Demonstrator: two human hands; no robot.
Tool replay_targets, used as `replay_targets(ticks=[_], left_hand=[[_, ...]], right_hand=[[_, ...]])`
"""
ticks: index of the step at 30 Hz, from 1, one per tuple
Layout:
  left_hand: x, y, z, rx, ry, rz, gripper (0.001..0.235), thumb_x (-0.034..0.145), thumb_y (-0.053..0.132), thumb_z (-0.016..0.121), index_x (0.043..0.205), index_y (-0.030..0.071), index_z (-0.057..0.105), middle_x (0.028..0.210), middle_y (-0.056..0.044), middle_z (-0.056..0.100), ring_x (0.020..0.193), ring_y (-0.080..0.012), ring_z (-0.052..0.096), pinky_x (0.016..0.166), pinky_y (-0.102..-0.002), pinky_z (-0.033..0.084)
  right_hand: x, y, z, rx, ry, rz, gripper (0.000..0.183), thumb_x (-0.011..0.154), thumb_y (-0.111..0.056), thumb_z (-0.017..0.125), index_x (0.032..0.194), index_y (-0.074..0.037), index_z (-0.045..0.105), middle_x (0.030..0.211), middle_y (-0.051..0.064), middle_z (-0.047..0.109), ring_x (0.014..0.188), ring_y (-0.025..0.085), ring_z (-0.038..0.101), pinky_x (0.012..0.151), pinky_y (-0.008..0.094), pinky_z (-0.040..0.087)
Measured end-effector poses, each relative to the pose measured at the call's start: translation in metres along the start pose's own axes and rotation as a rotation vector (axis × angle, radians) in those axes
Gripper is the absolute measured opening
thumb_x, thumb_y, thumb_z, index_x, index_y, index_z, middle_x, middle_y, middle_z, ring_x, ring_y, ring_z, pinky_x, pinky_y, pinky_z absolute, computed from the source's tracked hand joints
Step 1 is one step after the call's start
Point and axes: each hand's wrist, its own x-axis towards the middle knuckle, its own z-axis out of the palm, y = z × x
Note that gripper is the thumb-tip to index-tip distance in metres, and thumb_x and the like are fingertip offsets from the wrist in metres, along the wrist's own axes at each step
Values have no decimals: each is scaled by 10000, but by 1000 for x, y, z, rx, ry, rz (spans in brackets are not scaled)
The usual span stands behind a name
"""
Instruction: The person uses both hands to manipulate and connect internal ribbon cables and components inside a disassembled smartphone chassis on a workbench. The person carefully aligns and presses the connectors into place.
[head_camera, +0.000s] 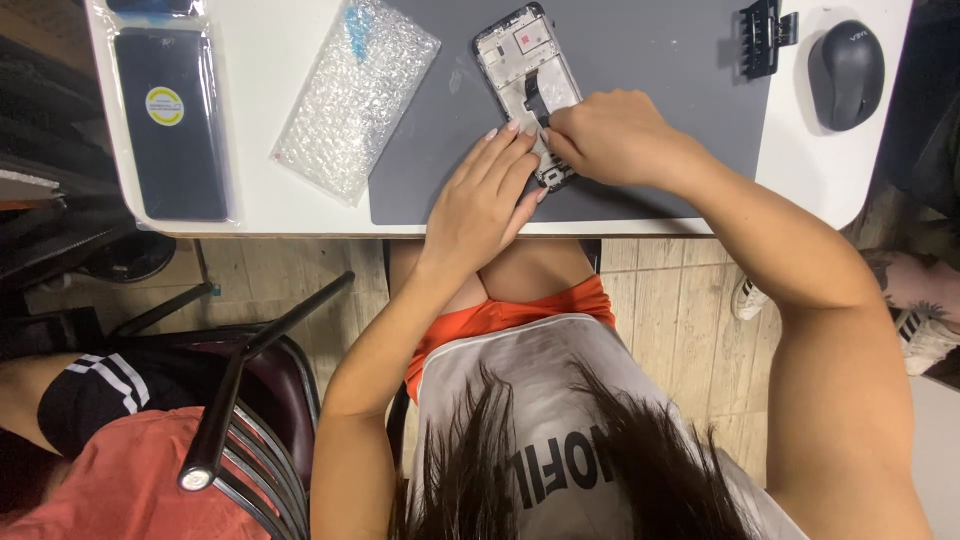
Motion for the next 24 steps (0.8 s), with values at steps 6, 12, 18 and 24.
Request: replay_targets(ticks=[6,12,18,24], left_hand=[[1,1,0,19,46,-3,223,1090,167,666,1241,4,686,1361,-155,687,1356,-329,600,1207,-449,449],[9,6,8,-27,173,-29,52,1033,51,693,1063,15,717,1187,-132,742,1241,-316,660,1125,-441,510],[13,5,18,-61,142,-126,64,1003,57,718,1055,41,752,1155,-107,764,1189,-325,670,1127,-466,502],[27,8,19,-17,138,-142,75,970,69,726,937,9,759,1082,-110,680,1048,-330,619,869,-451,556]], right_hand=[[-1,1,-1,-7,-59,-42,445,1120,-355,392,892,-65,641,838,203,719,763,483,664,628,567,478],[8,8,18,-9,104,-12,449,1155,-376,388,933,-79,641,859,200,732,764,524,670,587,587,478],[0,10,13,232,180,7,472,1130,-379,420,857,-45,612,828,267,683,777,569,597,641,610,426],[-22,25,25,537,303,-4,469,1169,-316,424,761,-97,499,608,66,481,605,297,407,636,466,330]])
